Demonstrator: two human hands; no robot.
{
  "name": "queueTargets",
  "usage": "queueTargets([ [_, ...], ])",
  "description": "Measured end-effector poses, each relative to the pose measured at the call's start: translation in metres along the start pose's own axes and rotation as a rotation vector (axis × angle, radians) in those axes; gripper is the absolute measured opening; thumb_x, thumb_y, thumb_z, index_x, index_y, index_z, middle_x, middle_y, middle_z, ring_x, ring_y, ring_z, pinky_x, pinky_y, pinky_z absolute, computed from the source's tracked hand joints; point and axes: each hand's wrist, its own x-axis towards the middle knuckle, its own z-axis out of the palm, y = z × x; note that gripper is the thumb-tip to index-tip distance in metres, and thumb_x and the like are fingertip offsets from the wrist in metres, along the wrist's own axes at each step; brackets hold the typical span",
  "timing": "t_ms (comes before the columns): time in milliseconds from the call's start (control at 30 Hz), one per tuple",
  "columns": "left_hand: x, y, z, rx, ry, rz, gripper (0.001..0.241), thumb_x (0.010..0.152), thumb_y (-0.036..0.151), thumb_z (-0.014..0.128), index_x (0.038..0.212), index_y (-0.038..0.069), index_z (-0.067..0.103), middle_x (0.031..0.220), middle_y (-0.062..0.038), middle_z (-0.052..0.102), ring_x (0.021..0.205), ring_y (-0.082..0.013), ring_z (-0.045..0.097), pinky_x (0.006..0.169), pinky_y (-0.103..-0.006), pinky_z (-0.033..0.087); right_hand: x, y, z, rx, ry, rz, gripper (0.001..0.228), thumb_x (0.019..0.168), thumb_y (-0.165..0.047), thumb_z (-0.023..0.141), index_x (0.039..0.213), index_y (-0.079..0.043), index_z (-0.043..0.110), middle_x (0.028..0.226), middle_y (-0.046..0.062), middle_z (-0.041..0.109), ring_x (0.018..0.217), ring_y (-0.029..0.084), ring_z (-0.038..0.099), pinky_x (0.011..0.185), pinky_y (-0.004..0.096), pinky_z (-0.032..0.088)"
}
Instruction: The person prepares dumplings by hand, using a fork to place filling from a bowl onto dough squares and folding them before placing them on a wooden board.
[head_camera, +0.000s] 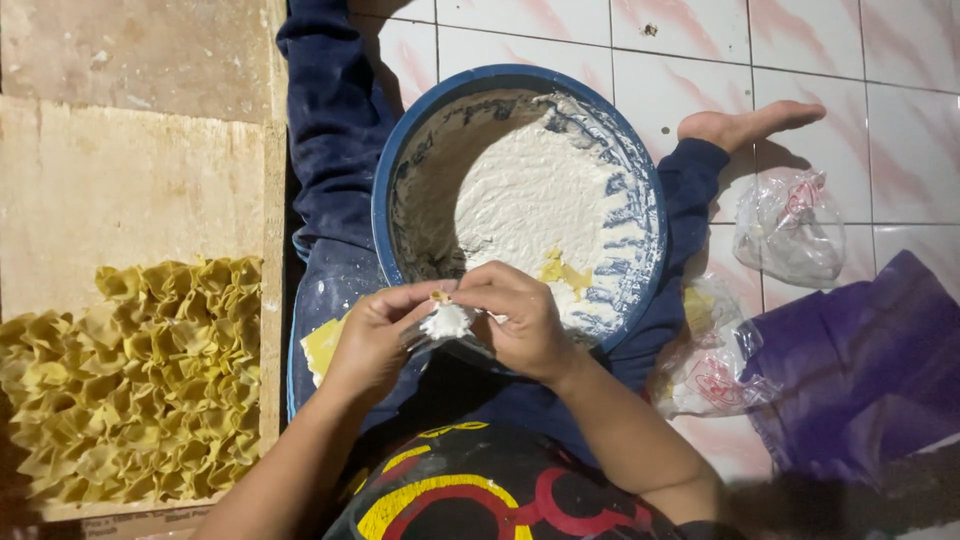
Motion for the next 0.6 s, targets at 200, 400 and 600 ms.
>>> queueTargets([
  [200, -0.005, 0.009, 0.01, -0.125, 0.022, -0.137, 0.036, 0.086, 0.003, 0.074, 0.119, -0.011, 0.07, 0.101, -0.022, 0.073, 0.088, -0.032, 0.075, 0.082, -0.0465, 0.065, -0.025, 0.039, -0.02, 0.228, 0.106, 0.279, 0.017, 0.097, -0.013, 0.07, 0.108, -0.002, 0.078, 0.097, 0.007, 0.075, 0.084, 0.011, 0.058, 0.069, 0.028, 0.054],
  [400, -0.006, 0.016, 0.029, 0.023, 0.072, -0.019, 0.031, 0.085, 0.002, 0.078, 0.113, -0.011, 0.074, 0.092, -0.021, 0.075, 0.078, -0.0221, 0.072, 0.073, -0.0369, 0.065, -0.025, 0.047, -0.011, 0.39, 0.144, 0.449, 0.01, 0.093, -0.006, 0.072, 0.096, 0.002, 0.077, 0.075, 0.003, 0.068, 0.067, 0.006, 0.048, 0.057, 0.019, 0.042],
  [600, -0.004, 0.009, 0.026, 0.56, 0.125, 0.36, 0.018, 0.085, 0.012, 0.083, 0.102, 0.007, 0.082, 0.104, -0.01, 0.081, 0.1, -0.023, 0.077, 0.091, -0.0345, 0.058, -0.041, 0.048, 0.005, 0.305, 0.173, 0.419, 0.035, 0.07, 0.0, 0.089, 0.104, 0.002, 0.077, 0.081, 0.008, 0.07, 0.064, 0.007, 0.049, 0.056, 0.02, 0.044],
])
